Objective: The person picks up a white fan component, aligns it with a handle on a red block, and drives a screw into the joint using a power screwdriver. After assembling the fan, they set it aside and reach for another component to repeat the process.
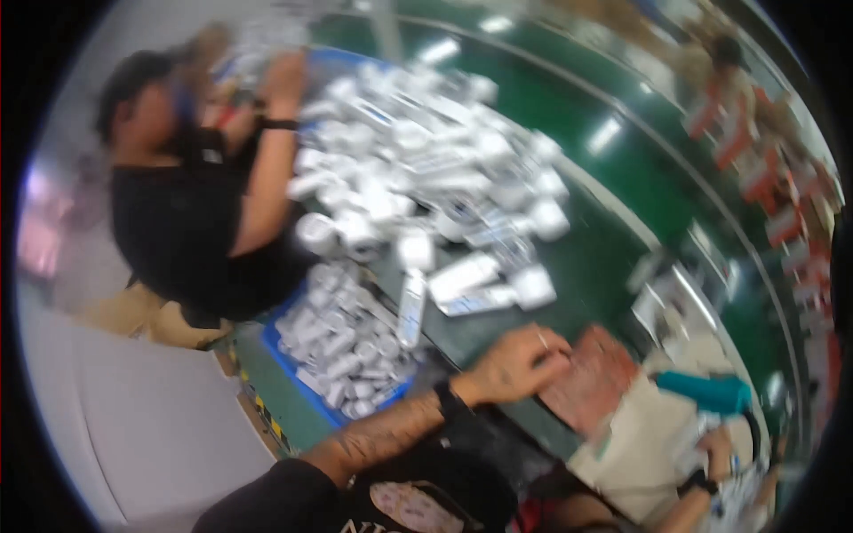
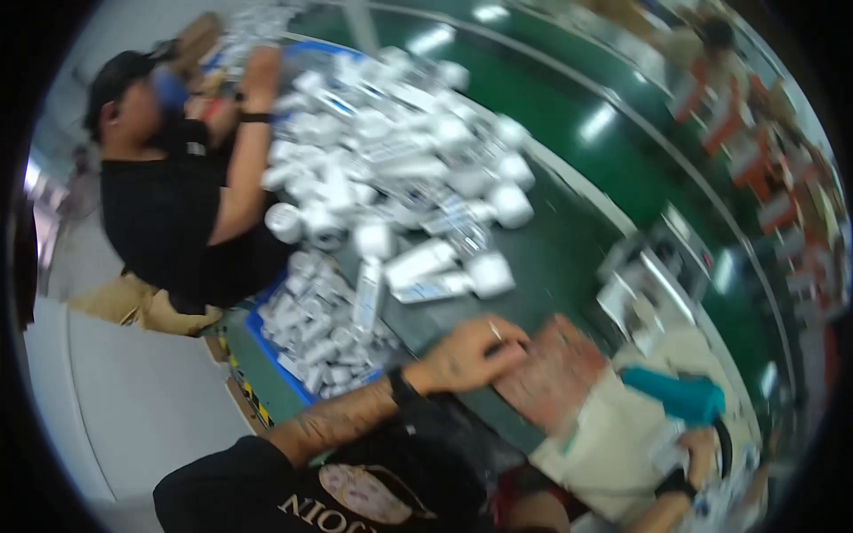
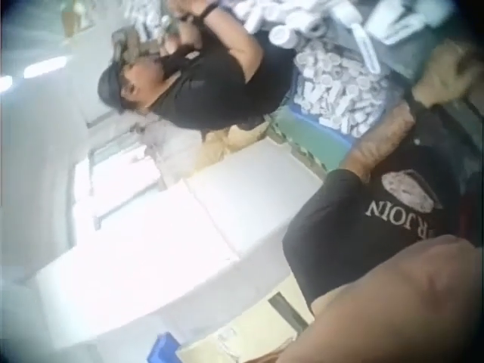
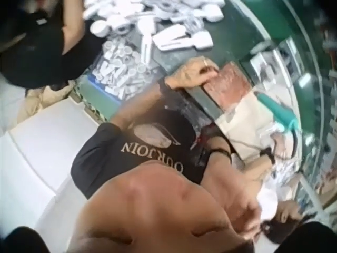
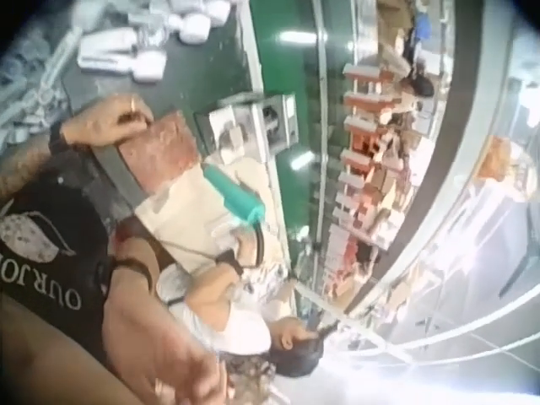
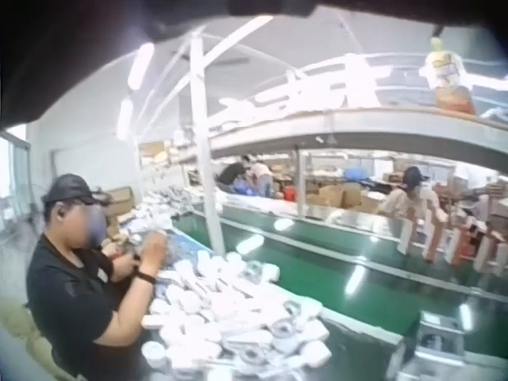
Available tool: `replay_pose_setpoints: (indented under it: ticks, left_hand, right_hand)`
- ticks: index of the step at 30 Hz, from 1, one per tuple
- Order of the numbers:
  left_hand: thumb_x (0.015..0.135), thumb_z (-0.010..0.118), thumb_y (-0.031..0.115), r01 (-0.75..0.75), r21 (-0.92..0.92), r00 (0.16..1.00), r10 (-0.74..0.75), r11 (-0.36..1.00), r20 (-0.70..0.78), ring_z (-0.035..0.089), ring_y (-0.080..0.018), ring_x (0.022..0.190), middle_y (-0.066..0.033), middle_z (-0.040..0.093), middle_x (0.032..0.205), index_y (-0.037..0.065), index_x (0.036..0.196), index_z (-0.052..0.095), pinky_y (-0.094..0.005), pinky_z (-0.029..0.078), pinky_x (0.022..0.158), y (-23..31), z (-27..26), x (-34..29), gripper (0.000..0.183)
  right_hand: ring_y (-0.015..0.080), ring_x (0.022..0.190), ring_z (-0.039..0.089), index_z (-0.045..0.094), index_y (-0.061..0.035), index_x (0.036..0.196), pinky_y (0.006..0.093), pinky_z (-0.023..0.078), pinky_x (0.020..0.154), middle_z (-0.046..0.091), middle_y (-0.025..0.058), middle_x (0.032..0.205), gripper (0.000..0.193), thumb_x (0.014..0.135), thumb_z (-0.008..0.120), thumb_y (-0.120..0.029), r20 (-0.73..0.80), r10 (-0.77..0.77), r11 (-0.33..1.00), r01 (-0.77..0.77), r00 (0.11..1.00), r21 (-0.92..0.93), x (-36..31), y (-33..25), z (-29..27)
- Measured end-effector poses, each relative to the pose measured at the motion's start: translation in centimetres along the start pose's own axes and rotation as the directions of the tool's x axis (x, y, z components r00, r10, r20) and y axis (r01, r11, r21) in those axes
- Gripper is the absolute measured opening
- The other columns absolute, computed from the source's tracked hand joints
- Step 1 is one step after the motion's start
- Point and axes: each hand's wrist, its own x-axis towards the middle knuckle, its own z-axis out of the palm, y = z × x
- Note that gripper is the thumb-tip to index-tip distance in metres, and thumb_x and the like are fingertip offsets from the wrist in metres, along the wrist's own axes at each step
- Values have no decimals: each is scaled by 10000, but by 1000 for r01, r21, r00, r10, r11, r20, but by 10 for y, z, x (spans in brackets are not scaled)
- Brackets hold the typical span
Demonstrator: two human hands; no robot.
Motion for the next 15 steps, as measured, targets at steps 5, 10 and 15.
replay_pose_setpoints:
  ticks: [5, 10, 15]
  left_hand:
    - [927, 676, 114, 134, -49, 991, -135, 990, -20, 677, -191, 870, -112, 705, 981, 23, 1099, 696, -310, 528, 795, -2, -4, -1, 195]
    - [925, 670, 81, 126, 9, 992, -126, 992, 14, 670, -157, 857, -105, 713, 957, -8, 1101, 680, -295, 526, 791, 9, 4, 4, 198]
    - [974, 614, 61, 112, -49, 994, -112, 992, 9, 624, -117, 887, -52, 660, 968, -16, 1146, 643, -262, 491, 821, -3, 10, -7, 190]
  right_hand:
    - [278, 1092, 575, 547, 36, 1145, 373, 421, 1010, 604, 167, 1105, 390, 959, 585, -305, 23, 523, 851, -524, 852, 33, -72, 30, -21]
    - [261, 1221, 525, 396, 36, 1416, 397, 387, 1067, 548, 139, 1301, 604, 960, 653, -265, 43, 695, 716, -684, 718, -144, -123, 86, -47]
    - [182, 1137, 549, 458, 17, 1381, 351, 444, 991, 587, 123, 1278, 507, 958, 682, -150, 328, 848, 429, -903, 416, 34, -129, 111, -44]
